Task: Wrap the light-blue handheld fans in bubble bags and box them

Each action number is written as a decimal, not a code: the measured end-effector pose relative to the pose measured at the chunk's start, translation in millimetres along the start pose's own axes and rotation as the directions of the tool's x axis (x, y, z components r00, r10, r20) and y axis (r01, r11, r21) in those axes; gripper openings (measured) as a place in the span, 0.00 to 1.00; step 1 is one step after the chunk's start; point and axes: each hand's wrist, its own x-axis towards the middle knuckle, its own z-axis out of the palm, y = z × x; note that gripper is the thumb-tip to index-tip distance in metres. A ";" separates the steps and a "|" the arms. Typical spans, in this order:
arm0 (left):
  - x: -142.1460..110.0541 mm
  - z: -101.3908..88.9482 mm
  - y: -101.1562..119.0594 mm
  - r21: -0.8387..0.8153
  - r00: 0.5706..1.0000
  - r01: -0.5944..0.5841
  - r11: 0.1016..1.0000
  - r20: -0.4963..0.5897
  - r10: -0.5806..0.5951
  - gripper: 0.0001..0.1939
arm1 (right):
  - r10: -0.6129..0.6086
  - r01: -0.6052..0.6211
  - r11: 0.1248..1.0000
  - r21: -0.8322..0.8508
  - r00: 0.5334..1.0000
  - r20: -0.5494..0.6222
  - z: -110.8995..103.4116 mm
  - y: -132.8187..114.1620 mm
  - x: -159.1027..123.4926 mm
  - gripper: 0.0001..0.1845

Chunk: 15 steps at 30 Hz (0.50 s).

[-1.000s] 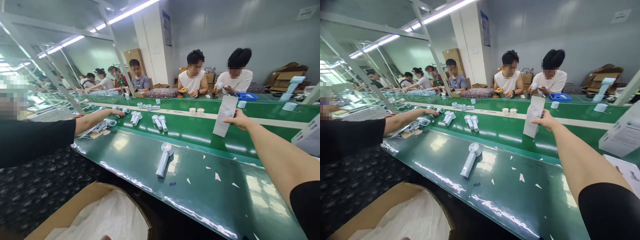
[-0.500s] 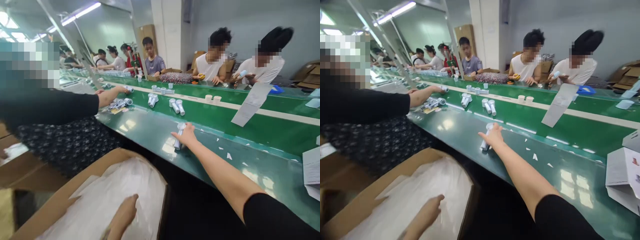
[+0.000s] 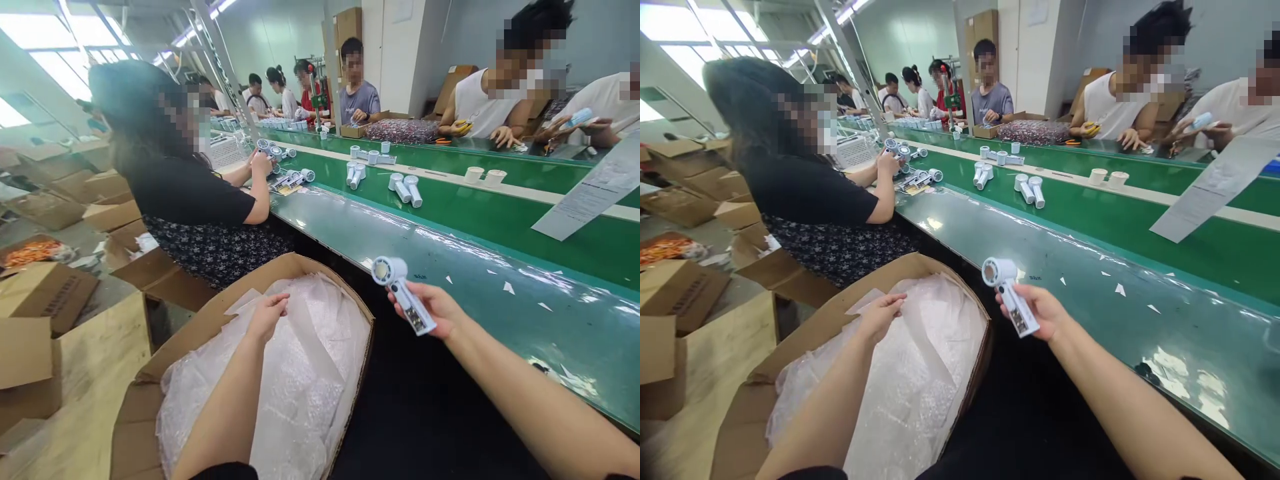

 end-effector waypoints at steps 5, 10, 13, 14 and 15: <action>-4.7 22.6 -22.3 0.188 0.984 -0.008 0.982 0.174 -0.025 0.15 | 0.148 -0.169 0.959 0.228 0.983 0.107 -15.8 49.3 -9.3 0.13; 4.3 20.5 -30.3 0.418 1.000 -0.020 0.908 0.017 0.014 0.07 | 0.128 -0.138 0.973 0.184 0.990 0.064 -27.6 57.9 -12.3 0.14; -11.5 40.0 -34.7 0.479 0.994 -0.097 0.872 0.003 0.109 0.13 | 0.044 -0.049 0.992 0.114 0.998 0.046 -32.1 58.4 -15.4 0.17; -21.4 52.6 -37.4 0.485 0.990 -0.135 0.864 0.041 0.132 0.13 | 0.023 -0.029 0.994 0.108 0.999 0.049 -32.7 58.5 -16.3 0.18; -32.1 67.6 -40.8 0.485 0.985 -0.171 0.858 0.090 0.145 0.13 | 0.010 -0.015 0.994 0.111 0.999 0.048 -32.8 58.9 -16.8 0.18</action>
